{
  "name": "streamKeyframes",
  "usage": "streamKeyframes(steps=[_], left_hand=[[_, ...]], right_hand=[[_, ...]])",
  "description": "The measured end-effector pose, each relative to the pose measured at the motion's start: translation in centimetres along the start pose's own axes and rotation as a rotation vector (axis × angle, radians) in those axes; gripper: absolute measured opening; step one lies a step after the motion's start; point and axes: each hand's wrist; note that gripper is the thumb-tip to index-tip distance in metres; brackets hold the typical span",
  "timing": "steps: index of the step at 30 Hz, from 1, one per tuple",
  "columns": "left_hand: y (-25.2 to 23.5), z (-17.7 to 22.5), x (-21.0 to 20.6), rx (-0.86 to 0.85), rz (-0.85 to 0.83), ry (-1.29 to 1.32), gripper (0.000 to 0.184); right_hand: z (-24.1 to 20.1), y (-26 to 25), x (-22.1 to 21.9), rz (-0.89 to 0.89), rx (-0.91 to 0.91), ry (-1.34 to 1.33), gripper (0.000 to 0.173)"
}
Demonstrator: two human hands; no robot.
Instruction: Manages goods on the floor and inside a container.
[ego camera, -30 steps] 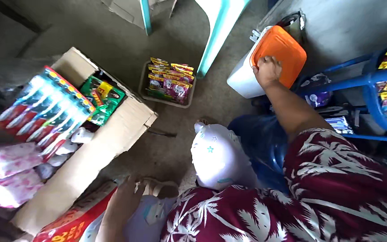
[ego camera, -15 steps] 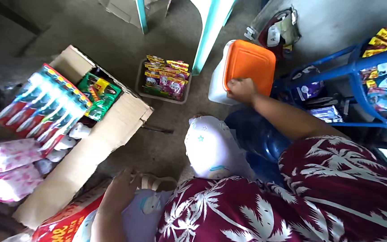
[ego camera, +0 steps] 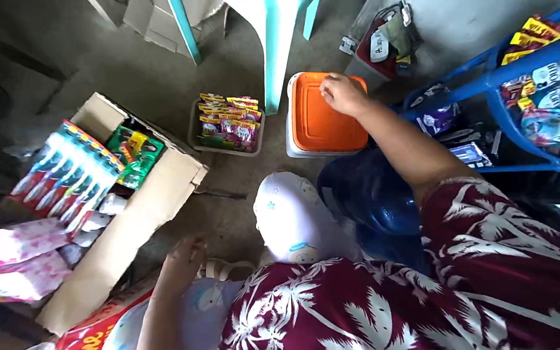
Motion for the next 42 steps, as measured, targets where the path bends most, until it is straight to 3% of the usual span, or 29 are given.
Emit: streamKeyframes(steps=[6, 12, 23, 36, 39, 42], left_hand=[[-1.2, 0.7, -1.4, 0.014, -0.025, -0.035, 0.034], [-1.4, 0.0, -1.8, 0.093, -0.098, -0.175, 0.036], [-1.8, -0.4, -1.5, 0.156, -0.178, -0.15, 0.038], [-2.5, -0.2, -0.7, 0.088, -0.113, -0.107, 0.036], [-2.9, 2.5, -1.0, 0.007, -0.002, 0.08, 0.032], [-6.1, 8.8, -0.7, -0.038, -0.117, 0.252, 0.03]], right_hand=[[1.1, -8.5, -0.3, -0.294, 0.071, 0.026, 0.068], [0.2, -10.9, 0.1, -0.385, 0.152, 0.093, 0.05], [-5.3, -13.3, -0.8, -0.669, 0.364, 0.246, 0.05], [-4.7, -12.5, -1.4, -0.613, 0.529, 0.165, 0.045], [-5.0, -12.2, -1.2, -0.616, 0.538, 0.155, 0.044], [-5.6, -12.0, -0.8, -0.645, 0.535, 0.163, 0.043]])
Point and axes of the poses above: each hand's wrist, its own y-axis away from the middle knuckle, its own x-axis out of the back of the hand, z = x × y, and after that the axes turned 9 degrees about x, right-handed
